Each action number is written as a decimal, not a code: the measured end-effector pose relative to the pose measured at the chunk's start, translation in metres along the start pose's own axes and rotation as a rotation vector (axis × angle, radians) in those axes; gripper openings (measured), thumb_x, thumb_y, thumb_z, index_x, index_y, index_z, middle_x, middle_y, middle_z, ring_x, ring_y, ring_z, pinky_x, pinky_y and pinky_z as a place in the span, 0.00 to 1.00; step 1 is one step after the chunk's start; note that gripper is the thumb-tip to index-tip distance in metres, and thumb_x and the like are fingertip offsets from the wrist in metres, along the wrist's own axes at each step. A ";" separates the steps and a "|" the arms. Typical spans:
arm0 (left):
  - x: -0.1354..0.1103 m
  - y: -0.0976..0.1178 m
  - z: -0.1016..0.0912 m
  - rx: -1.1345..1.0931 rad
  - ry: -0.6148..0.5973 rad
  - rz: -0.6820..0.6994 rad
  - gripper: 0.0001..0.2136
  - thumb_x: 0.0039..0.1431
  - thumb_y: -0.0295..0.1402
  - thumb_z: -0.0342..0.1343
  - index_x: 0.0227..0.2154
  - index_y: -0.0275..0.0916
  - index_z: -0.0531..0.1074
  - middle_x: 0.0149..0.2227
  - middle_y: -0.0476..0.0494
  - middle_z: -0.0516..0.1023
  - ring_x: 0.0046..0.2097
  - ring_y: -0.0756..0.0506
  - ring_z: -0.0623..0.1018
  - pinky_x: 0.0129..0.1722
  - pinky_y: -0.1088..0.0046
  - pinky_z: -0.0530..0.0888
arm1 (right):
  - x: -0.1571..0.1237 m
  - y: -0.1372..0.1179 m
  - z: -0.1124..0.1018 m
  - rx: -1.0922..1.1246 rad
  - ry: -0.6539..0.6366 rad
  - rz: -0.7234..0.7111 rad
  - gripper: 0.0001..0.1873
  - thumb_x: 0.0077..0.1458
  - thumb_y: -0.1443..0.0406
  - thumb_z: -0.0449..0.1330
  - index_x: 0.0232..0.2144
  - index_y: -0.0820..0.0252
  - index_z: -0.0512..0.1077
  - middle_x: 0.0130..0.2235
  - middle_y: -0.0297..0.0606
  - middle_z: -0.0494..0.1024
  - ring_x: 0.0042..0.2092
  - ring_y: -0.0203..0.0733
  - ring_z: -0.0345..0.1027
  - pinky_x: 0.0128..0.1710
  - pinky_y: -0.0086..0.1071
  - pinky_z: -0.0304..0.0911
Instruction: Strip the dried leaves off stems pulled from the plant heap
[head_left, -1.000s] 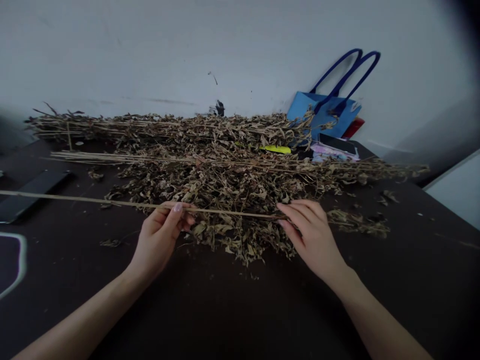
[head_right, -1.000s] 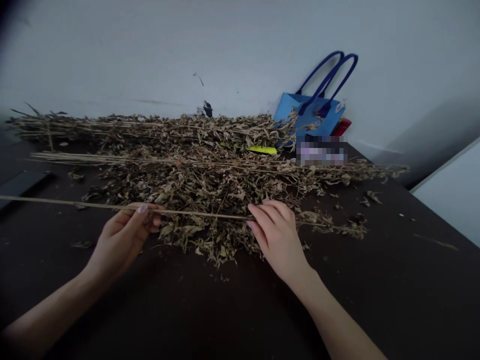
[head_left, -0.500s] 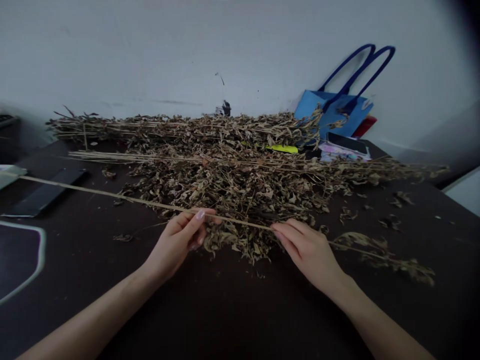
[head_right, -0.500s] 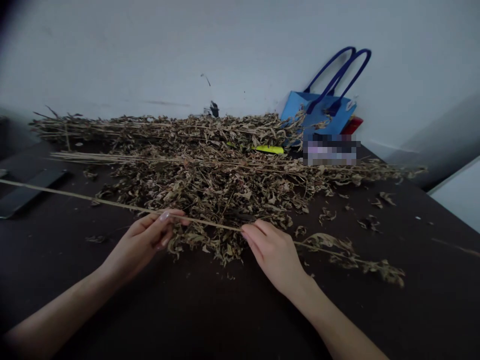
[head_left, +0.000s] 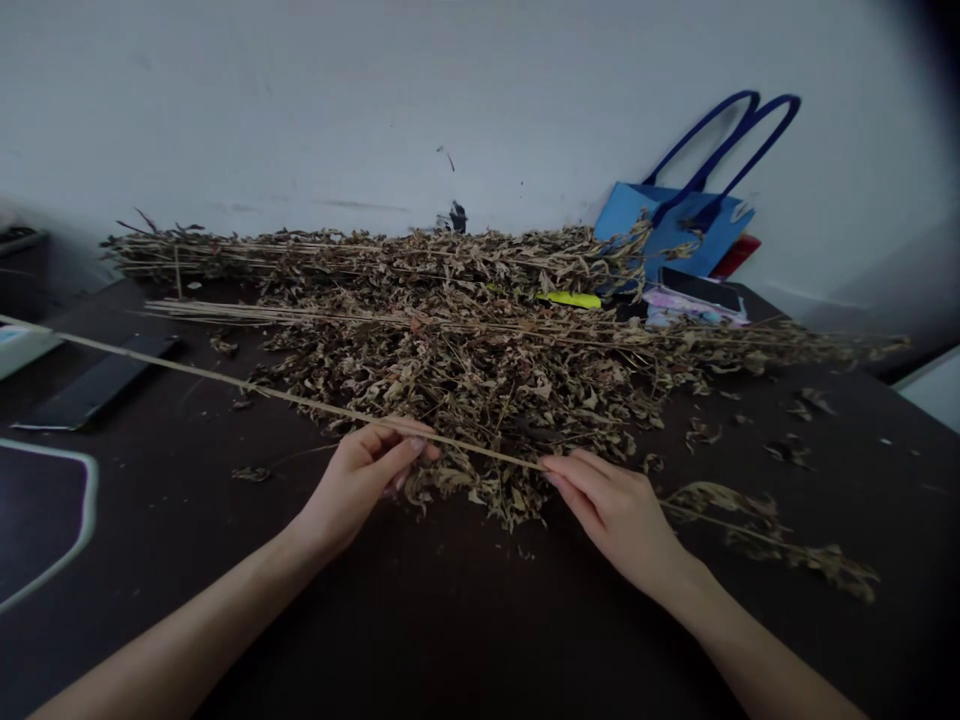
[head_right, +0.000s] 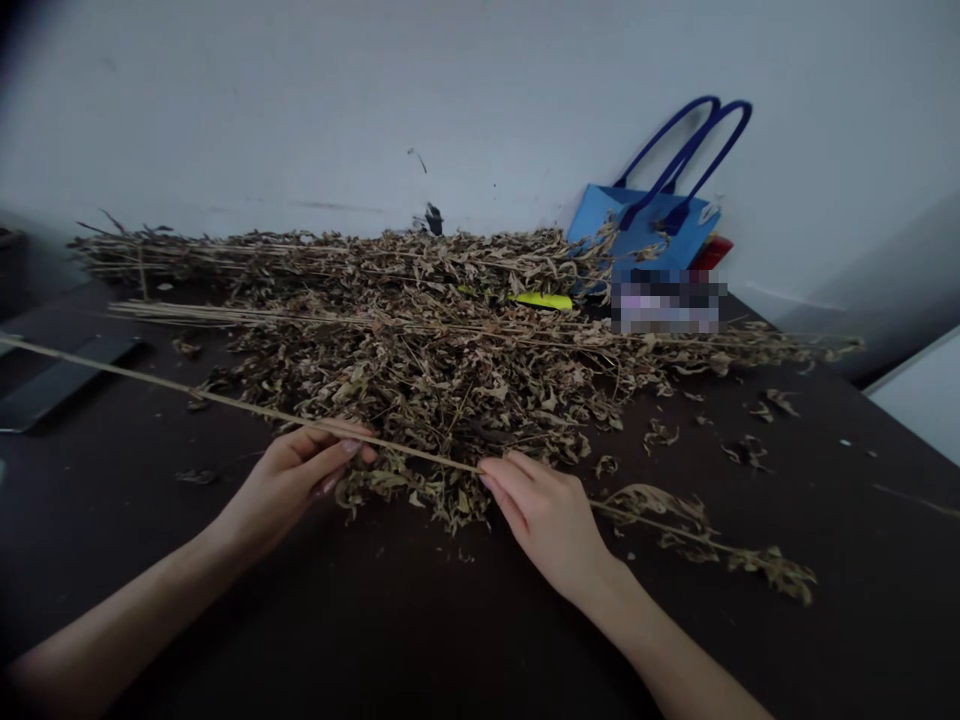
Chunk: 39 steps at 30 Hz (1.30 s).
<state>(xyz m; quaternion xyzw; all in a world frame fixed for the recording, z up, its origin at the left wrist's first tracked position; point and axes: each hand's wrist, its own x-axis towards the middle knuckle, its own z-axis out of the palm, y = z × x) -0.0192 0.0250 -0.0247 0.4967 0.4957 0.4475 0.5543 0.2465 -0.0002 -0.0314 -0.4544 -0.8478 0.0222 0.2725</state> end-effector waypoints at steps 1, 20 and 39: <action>0.000 0.000 0.000 0.001 0.006 0.002 0.09 0.53 0.35 0.58 0.33 0.36 0.76 0.32 0.43 0.77 0.19 0.56 0.59 0.16 0.79 0.56 | 0.000 0.000 0.000 0.005 0.001 -0.003 0.11 0.61 0.68 0.49 0.40 0.60 0.70 0.35 0.39 0.75 0.33 0.35 0.70 0.33 0.28 0.66; 0.001 0.008 -0.001 0.160 -0.022 0.036 0.09 0.52 0.33 0.58 0.36 0.39 0.76 0.36 0.42 0.76 0.22 0.54 0.64 0.19 0.79 0.62 | 0.000 -0.001 0.001 0.034 0.040 0.009 0.11 0.60 0.69 0.50 0.42 0.60 0.70 0.33 0.38 0.74 0.31 0.34 0.69 0.30 0.27 0.64; -0.013 0.008 0.014 0.136 -0.103 0.083 0.07 0.54 0.34 0.57 0.31 0.38 0.77 0.38 0.41 0.76 0.20 0.54 0.63 0.17 0.77 0.60 | -0.002 -0.015 0.004 0.023 0.111 -0.074 0.10 0.58 0.71 0.52 0.40 0.60 0.72 0.35 0.39 0.76 0.35 0.36 0.70 0.36 0.30 0.67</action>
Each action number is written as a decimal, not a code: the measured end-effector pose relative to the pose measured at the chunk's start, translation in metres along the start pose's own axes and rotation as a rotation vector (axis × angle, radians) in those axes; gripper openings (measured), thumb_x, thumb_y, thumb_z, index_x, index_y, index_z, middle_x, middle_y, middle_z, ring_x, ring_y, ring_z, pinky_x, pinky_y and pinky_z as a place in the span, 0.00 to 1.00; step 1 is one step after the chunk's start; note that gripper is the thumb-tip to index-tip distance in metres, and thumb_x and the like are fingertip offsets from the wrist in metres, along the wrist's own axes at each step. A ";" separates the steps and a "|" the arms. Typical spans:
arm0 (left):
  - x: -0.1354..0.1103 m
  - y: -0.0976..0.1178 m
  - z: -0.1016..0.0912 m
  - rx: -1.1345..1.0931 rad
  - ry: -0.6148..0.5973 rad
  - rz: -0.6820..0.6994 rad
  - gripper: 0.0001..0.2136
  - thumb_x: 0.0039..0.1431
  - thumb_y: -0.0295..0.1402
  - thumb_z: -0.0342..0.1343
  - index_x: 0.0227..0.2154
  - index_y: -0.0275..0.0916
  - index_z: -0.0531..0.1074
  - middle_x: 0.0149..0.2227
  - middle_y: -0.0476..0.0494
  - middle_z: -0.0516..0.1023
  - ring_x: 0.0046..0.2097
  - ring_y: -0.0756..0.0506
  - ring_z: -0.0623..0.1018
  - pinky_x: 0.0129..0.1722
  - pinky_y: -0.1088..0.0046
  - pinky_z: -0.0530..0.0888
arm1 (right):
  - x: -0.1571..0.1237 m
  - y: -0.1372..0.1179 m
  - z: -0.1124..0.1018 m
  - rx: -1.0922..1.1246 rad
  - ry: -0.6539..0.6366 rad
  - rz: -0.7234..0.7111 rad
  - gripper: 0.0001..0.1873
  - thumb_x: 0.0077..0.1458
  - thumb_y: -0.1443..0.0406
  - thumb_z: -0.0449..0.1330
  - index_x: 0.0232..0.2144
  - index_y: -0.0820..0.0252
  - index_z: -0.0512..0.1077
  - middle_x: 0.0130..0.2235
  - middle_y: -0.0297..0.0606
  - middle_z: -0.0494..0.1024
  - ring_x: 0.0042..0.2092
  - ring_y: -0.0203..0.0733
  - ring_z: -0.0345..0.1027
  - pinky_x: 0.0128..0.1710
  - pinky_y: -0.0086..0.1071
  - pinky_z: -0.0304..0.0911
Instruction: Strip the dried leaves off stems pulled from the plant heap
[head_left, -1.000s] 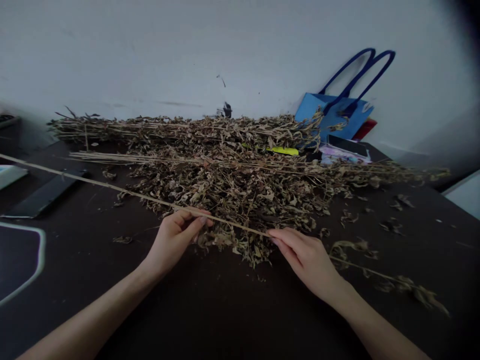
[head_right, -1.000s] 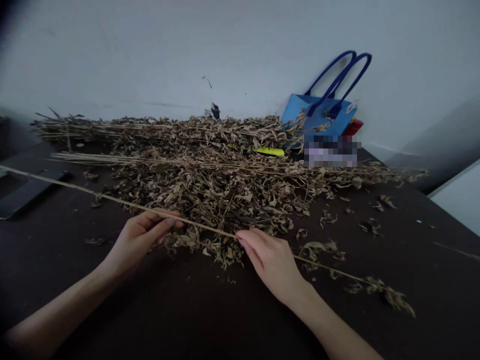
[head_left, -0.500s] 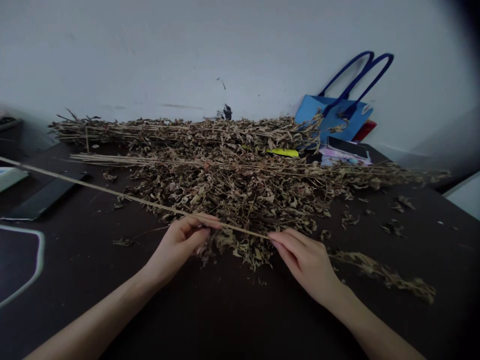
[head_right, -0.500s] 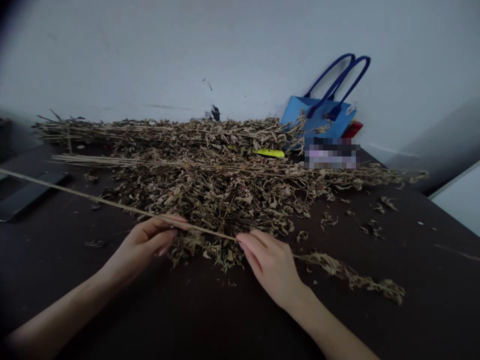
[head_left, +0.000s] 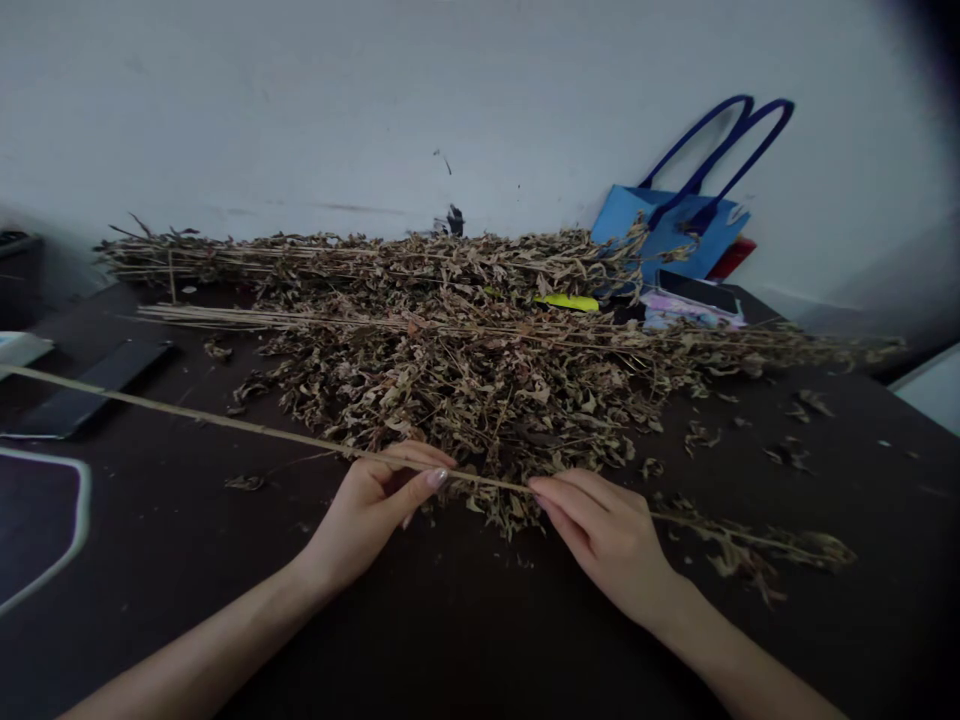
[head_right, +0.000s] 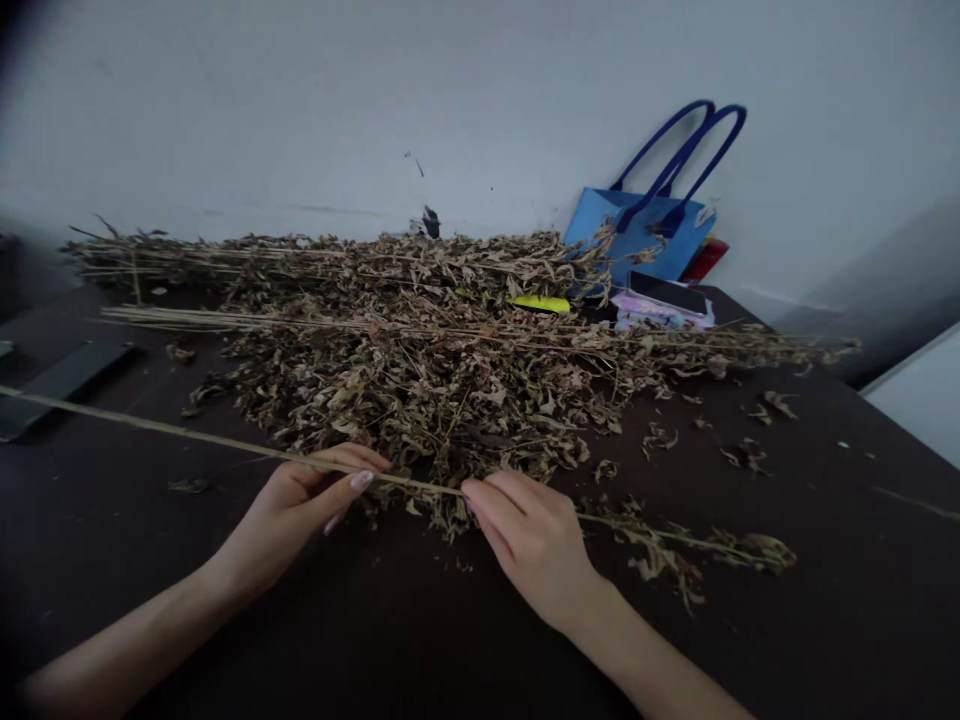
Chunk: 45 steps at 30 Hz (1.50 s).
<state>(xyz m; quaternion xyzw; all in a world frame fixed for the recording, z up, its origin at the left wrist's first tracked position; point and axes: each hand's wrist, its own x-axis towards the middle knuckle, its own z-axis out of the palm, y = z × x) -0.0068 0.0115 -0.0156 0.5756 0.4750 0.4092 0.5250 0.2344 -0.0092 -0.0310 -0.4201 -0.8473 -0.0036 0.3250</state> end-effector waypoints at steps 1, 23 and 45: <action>0.000 0.000 0.000 0.015 -0.002 0.002 0.07 0.54 0.34 0.57 0.30 0.38 0.77 0.37 0.41 0.76 0.20 0.53 0.64 0.17 0.77 0.61 | 0.000 0.000 0.000 -0.002 -0.001 0.000 0.11 0.58 0.71 0.52 0.40 0.60 0.72 0.35 0.39 0.76 0.35 0.36 0.71 0.36 0.30 0.67; 0.002 -0.010 -0.006 0.202 -0.070 0.034 0.10 0.53 0.34 0.58 0.38 0.39 0.74 0.40 0.41 0.75 0.32 0.47 0.73 0.29 0.74 0.68 | 0.001 0.004 -0.004 -0.010 0.011 0.019 0.10 0.58 0.71 0.53 0.40 0.61 0.72 0.35 0.39 0.76 0.35 0.36 0.71 0.35 0.29 0.67; 0.005 -0.015 -0.002 -0.175 0.091 -0.066 0.09 0.58 0.36 0.53 0.31 0.35 0.71 0.21 0.52 0.67 0.19 0.57 0.58 0.17 0.82 0.57 | -0.006 -0.011 0.005 -0.123 0.018 -0.047 0.16 0.57 0.74 0.52 0.48 0.63 0.68 0.41 0.42 0.76 0.42 0.40 0.70 0.43 0.36 0.68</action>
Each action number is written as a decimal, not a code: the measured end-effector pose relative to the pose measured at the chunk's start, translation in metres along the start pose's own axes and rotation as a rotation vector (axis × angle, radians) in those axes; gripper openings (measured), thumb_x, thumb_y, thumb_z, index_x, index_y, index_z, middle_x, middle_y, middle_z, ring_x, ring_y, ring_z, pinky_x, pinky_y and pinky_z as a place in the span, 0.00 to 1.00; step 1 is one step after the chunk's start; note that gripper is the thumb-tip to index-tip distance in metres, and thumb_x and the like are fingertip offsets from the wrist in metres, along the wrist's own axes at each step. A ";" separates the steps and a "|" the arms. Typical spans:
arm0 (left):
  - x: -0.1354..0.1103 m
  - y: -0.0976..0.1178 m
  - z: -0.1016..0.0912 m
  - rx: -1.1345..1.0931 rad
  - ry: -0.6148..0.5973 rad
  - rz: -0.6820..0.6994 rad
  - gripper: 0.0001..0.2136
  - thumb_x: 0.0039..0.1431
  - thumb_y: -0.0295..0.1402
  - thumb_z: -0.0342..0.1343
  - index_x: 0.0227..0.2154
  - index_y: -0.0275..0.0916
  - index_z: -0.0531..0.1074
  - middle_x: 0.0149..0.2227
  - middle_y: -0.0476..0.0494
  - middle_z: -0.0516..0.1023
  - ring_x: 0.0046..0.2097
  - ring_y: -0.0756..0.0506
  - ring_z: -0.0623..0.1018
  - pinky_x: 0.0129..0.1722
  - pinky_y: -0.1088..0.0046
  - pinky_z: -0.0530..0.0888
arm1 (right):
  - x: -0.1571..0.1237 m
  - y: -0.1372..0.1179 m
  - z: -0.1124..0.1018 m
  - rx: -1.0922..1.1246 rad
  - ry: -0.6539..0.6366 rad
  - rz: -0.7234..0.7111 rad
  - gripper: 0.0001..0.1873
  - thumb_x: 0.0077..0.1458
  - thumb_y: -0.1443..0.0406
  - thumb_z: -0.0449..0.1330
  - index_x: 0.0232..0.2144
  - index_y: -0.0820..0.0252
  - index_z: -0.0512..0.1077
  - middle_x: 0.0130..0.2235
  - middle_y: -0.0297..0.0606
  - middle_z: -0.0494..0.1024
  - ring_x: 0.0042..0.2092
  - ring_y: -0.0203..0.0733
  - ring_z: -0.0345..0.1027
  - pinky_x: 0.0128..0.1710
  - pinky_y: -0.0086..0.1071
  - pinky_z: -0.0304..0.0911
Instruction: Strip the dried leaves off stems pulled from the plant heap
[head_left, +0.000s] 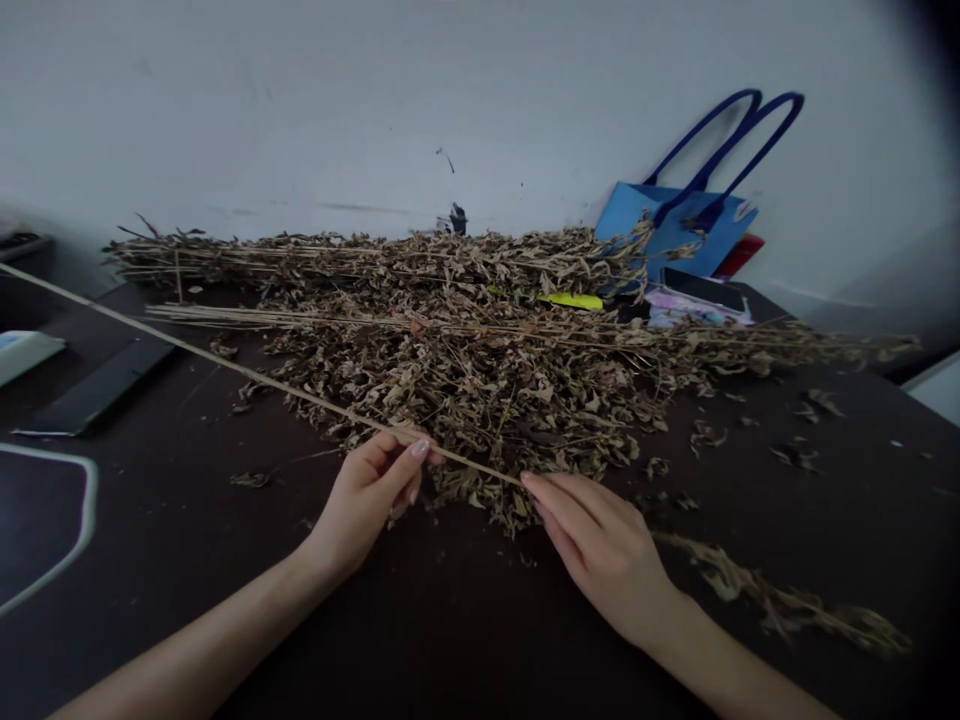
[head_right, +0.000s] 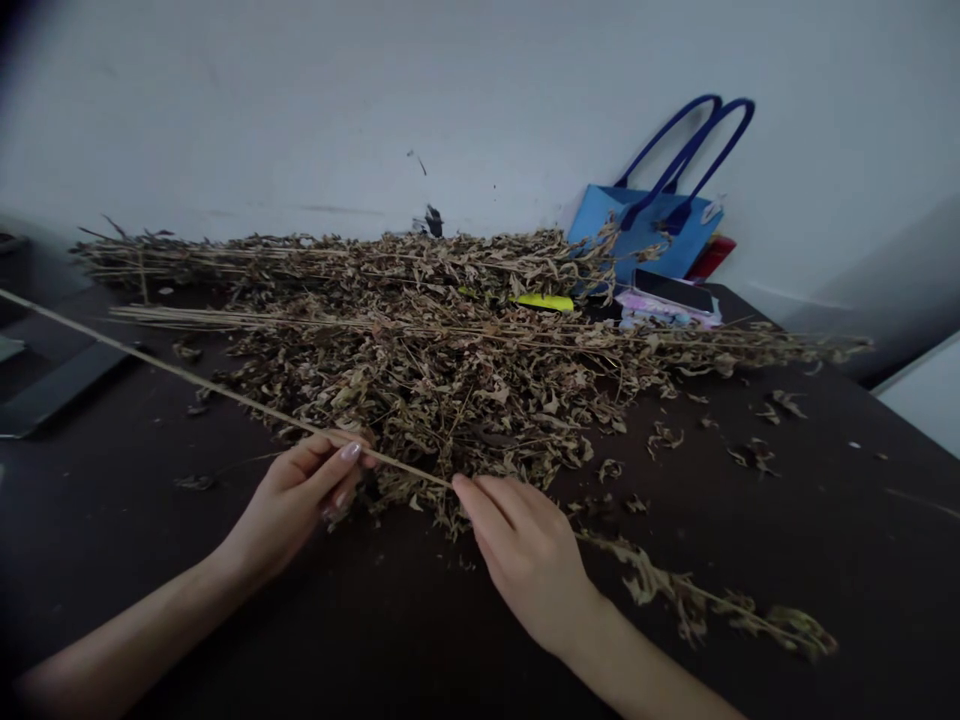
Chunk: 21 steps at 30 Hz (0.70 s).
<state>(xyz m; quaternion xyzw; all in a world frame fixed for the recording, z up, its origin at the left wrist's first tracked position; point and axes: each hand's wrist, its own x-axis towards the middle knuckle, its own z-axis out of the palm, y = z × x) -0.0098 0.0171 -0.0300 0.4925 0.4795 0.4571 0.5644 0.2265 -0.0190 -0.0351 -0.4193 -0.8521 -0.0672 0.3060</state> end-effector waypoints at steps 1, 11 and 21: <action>0.001 -0.001 0.000 -0.012 0.005 -0.006 0.09 0.59 0.36 0.53 0.31 0.35 0.71 0.19 0.53 0.65 0.19 0.57 0.58 0.17 0.82 0.57 | 0.001 0.000 0.000 -0.011 -0.007 -0.003 0.16 0.58 0.74 0.51 0.48 0.64 0.68 0.41 0.42 0.76 0.42 0.41 0.70 0.43 0.36 0.69; 0.000 0.008 0.000 0.109 -0.204 -0.086 0.12 0.57 0.36 0.53 0.42 0.36 0.69 0.37 0.41 0.76 0.24 0.54 0.70 0.19 0.81 0.67 | 0.001 0.008 -0.003 0.011 -0.032 0.027 0.18 0.58 0.76 0.47 0.49 0.64 0.68 0.42 0.43 0.75 0.44 0.40 0.70 0.43 0.33 0.69; 0.002 0.011 -0.013 0.695 -0.406 0.100 0.10 0.59 0.35 0.49 0.41 0.42 0.72 0.39 0.45 0.77 0.38 0.46 0.76 0.36 0.72 0.72 | 0.000 0.014 -0.004 0.076 0.000 0.064 0.22 0.56 0.77 0.48 0.51 0.60 0.66 0.44 0.41 0.74 0.46 0.39 0.69 0.45 0.33 0.68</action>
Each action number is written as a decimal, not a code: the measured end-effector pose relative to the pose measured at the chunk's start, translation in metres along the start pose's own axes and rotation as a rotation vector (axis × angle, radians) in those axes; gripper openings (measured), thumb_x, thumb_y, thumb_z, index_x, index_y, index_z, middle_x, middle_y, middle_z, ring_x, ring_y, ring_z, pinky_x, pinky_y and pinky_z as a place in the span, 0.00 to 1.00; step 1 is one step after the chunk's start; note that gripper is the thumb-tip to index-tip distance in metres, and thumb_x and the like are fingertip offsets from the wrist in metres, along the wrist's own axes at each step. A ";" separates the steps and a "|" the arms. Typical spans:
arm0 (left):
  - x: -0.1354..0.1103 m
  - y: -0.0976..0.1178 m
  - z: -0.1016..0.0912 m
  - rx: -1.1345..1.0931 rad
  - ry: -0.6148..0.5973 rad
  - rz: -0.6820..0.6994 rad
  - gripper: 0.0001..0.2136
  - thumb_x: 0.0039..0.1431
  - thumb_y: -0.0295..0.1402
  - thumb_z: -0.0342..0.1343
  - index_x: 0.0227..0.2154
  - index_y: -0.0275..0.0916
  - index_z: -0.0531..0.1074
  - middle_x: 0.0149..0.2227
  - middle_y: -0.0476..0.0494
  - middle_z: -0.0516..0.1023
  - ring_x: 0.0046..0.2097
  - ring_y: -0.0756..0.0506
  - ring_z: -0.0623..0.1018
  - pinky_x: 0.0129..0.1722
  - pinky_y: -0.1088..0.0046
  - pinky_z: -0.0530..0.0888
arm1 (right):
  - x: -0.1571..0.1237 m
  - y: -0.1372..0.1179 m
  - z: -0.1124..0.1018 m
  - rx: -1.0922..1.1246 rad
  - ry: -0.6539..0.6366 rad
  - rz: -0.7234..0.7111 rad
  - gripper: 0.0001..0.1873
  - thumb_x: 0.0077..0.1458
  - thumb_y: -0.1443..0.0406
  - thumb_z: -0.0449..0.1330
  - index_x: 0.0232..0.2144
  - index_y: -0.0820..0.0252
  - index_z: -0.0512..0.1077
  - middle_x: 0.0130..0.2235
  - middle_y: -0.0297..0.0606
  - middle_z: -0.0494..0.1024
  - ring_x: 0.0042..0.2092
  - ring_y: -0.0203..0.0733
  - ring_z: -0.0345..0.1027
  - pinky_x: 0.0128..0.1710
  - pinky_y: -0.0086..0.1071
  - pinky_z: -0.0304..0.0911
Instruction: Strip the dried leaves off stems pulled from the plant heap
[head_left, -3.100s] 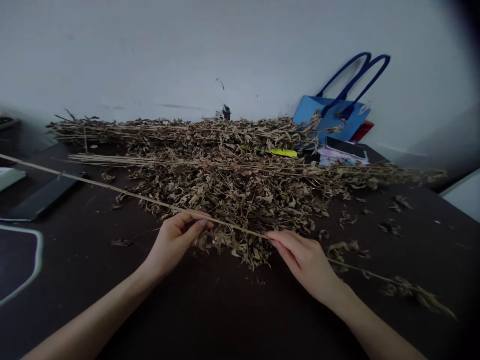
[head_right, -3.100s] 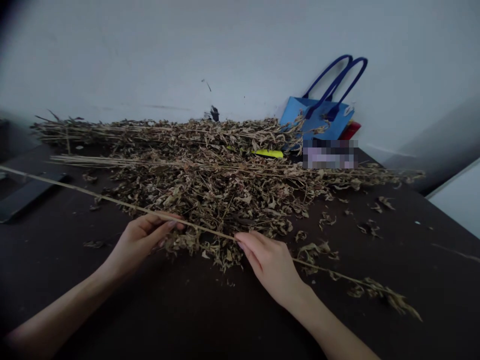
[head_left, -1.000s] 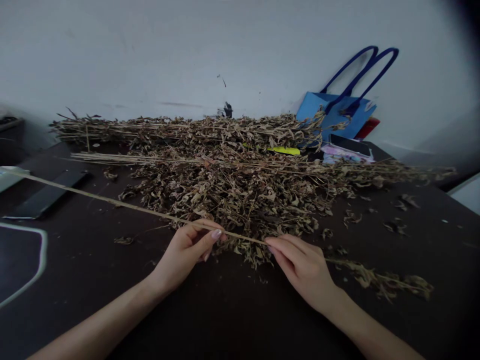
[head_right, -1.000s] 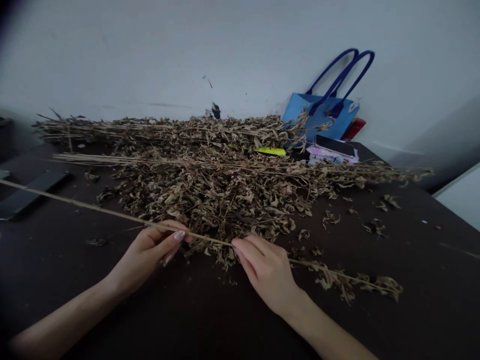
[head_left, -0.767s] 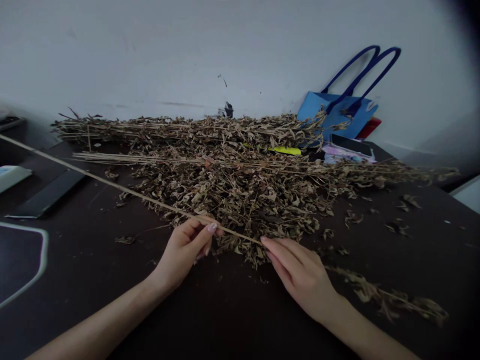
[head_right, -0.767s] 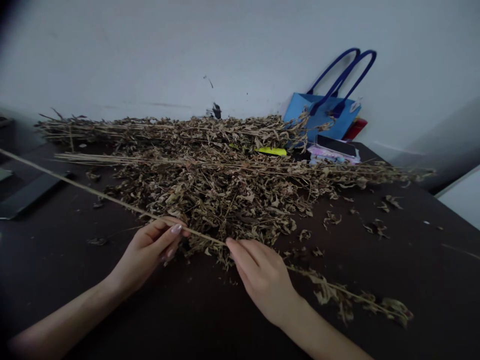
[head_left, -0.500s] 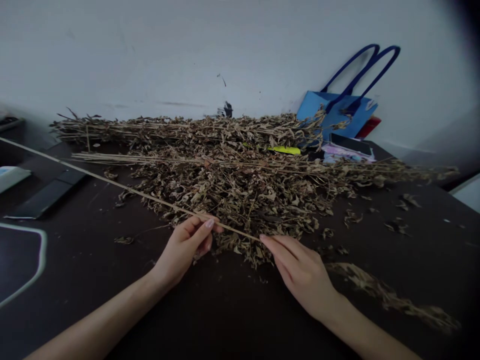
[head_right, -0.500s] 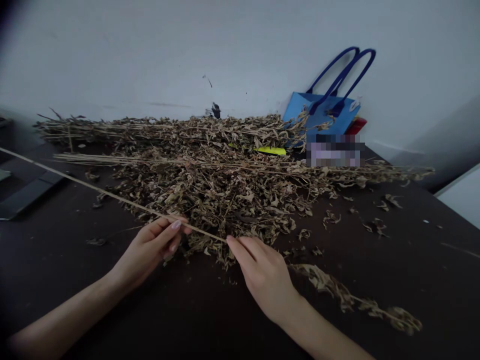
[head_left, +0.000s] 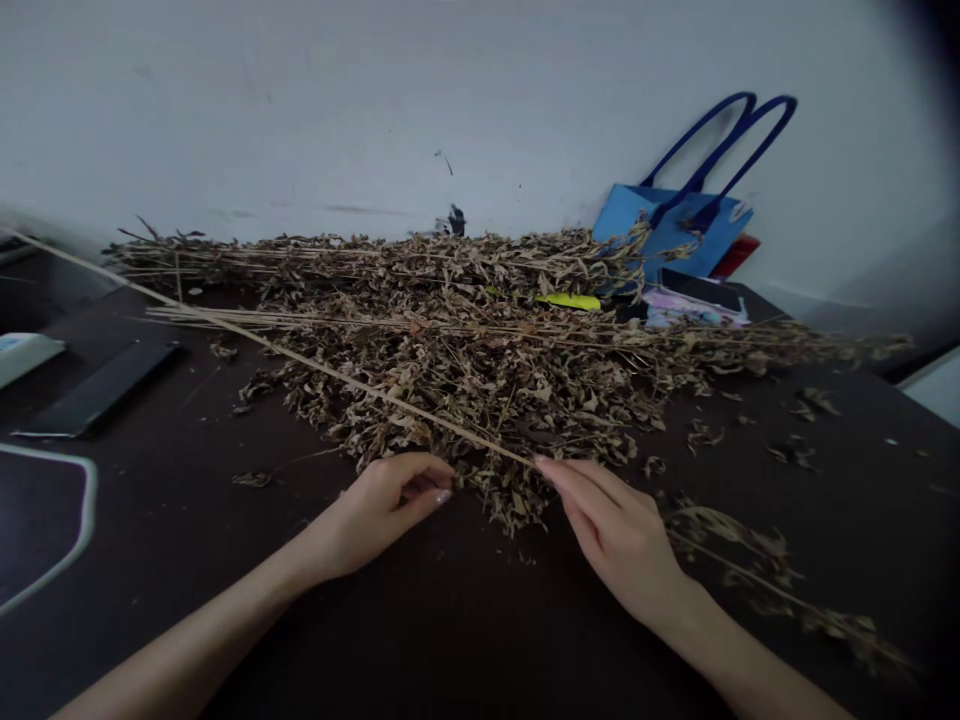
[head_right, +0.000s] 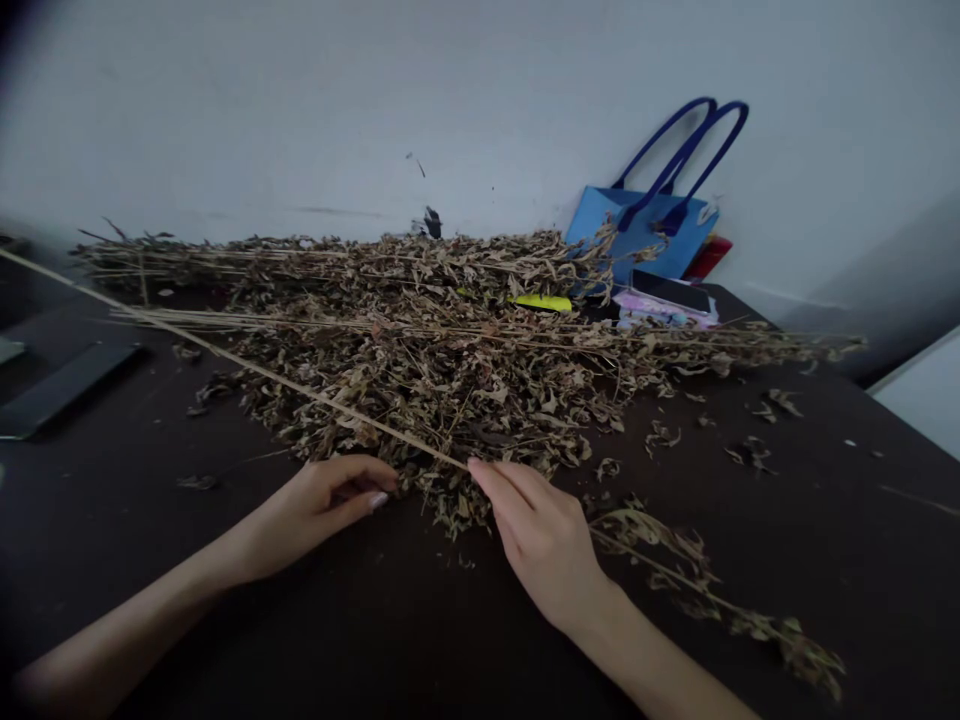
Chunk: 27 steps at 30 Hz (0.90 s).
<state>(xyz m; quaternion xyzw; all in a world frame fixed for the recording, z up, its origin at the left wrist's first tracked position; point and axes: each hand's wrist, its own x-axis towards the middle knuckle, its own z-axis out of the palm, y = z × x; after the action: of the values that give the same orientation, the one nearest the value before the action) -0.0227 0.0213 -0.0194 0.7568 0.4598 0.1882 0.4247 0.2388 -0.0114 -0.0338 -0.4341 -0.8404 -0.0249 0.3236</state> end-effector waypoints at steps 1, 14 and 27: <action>0.001 -0.002 -0.001 0.038 0.030 0.012 0.10 0.59 0.35 0.49 0.41 0.42 0.71 0.39 0.45 0.77 0.39 0.45 0.76 0.37 0.71 0.72 | 0.000 0.000 0.000 0.001 0.000 -0.002 0.22 0.56 0.77 0.48 0.51 0.59 0.66 0.45 0.41 0.74 0.46 0.39 0.69 0.46 0.33 0.68; 0.009 -0.009 -0.009 0.132 0.366 0.132 0.08 0.57 0.32 0.52 0.35 0.41 0.76 0.39 0.41 0.76 0.41 0.42 0.75 0.41 0.68 0.70 | 0.001 -0.001 0.001 0.023 0.001 0.019 0.20 0.57 0.76 0.48 0.50 0.60 0.67 0.43 0.41 0.75 0.44 0.39 0.70 0.44 0.33 0.69; 0.001 0.015 0.021 -0.811 0.143 -0.135 0.11 0.57 0.36 0.54 0.40 0.36 0.72 0.28 0.46 0.73 0.22 0.54 0.67 0.18 0.82 0.65 | -0.002 -0.016 0.008 0.048 -0.032 -0.073 0.22 0.57 0.78 0.49 0.52 0.63 0.64 0.43 0.43 0.75 0.44 0.39 0.69 0.43 0.33 0.69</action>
<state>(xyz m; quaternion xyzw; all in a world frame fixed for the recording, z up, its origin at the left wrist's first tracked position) -0.0003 0.0089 -0.0189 0.4813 0.4256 0.3779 0.6666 0.2234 -0.0202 -0.0375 -0.3955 -0.8612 -0.0096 0.3191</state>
